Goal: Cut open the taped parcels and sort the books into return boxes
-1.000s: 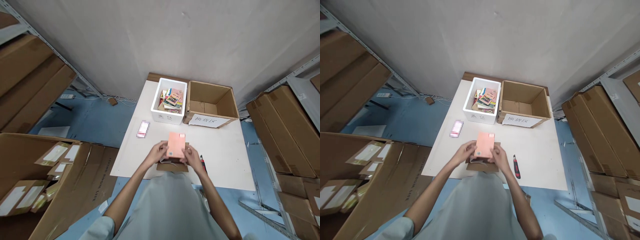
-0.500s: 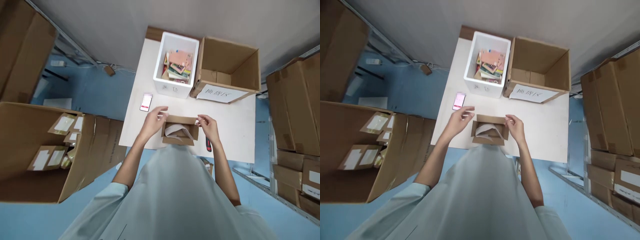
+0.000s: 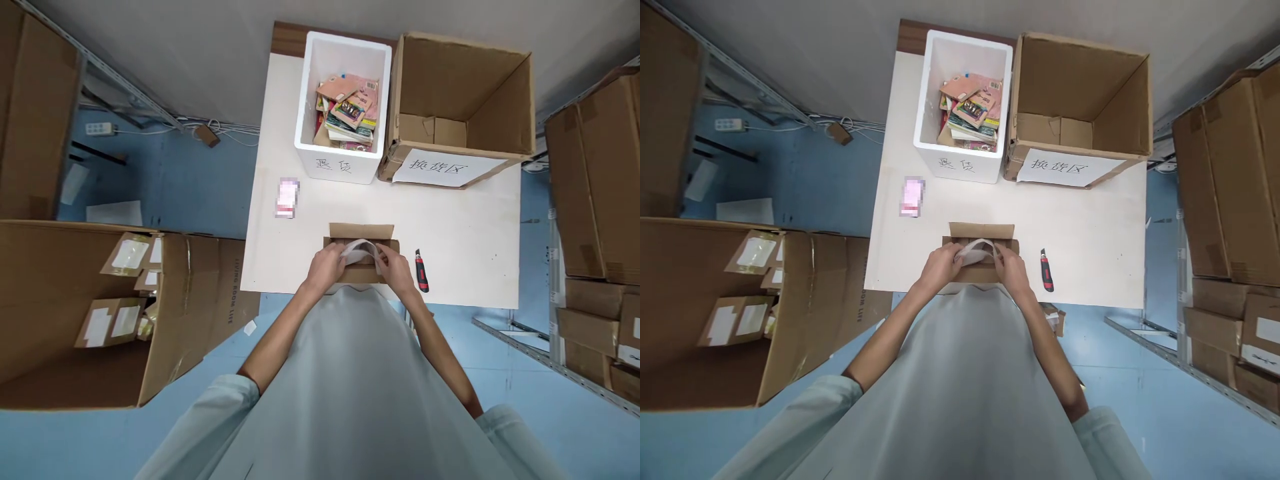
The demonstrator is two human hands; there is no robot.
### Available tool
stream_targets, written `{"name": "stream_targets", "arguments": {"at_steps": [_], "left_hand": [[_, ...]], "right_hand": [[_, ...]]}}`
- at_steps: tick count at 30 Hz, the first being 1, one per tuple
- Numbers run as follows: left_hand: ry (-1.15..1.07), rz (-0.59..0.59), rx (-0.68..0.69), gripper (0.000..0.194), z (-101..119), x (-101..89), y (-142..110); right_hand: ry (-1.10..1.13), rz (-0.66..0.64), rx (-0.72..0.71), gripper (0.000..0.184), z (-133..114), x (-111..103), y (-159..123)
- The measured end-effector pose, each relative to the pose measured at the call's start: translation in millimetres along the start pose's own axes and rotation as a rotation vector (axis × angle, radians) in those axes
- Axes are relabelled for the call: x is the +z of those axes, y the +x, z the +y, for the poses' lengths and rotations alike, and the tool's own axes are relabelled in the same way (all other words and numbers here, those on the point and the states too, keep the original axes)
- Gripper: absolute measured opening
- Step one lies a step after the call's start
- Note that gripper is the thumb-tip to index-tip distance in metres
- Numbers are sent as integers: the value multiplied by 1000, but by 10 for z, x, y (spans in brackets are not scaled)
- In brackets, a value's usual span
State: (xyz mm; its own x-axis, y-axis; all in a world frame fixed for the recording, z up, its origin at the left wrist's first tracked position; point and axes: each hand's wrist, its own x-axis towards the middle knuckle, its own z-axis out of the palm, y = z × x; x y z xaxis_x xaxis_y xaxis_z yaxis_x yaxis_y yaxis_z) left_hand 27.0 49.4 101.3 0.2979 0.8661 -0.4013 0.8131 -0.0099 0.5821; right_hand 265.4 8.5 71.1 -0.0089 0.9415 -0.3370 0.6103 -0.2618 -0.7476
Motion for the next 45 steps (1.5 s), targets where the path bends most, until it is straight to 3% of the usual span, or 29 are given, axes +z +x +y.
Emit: {"name": "stream_targets", "arguments": {"at_steps": [3,5,7,9,12,15,19,23,25,27,31,35,38,41,45], "left_hand": [[-422,82,-26,39,57,75,89],[-703,42,8,53,118,106,106],[-830,-41,99,55,180,90,77],[-752,-63,205,56,224,22,9],[-473,28,300,54,248,-93,-103],[-317,125,318,30,240,-98,-143],[-285,247,195,12,232,72,-91],[-228,192,91,19,221,209,-42],[-156,165,115,24,203,232,-50],[-97,217,114,29,171,238,-84],[-77,414,29,32,35,241,-222],[-139,517,-96,40,-192,288,-419],[-232,510,-204,50,-360,381,-523],[-395,448,-297,59,-473,500,-491],[-647,363,-342,66,-534,613,-272]], "right_hand": [[293,-12,-37,54,-100,78,-29],[359,15,-68,62,-186,127,-55],[318,67,-116,47,-262,146,-65],[301,97,-152,32,-309,118,-57],[416,32,-130,30,-322,12,-44],[532,-11,-111,34,-306,-92,-59],[361,-6,-246,56,-289,-141,-98],[-139,-81,-379,33,-225,-90,-27],[-338,-119,-375,36,-159,-28,79],[-465,-190,-355,35,-79,46,204],[-498,-296,-346,35,79,100,300],[-307,-139,-392,42,241,-145,59],[-168,39,-306,48,451,-414,-151],[-27,184,-71,66,721,-528,-219],[290,99,176,90,892,-344,-156]]}}
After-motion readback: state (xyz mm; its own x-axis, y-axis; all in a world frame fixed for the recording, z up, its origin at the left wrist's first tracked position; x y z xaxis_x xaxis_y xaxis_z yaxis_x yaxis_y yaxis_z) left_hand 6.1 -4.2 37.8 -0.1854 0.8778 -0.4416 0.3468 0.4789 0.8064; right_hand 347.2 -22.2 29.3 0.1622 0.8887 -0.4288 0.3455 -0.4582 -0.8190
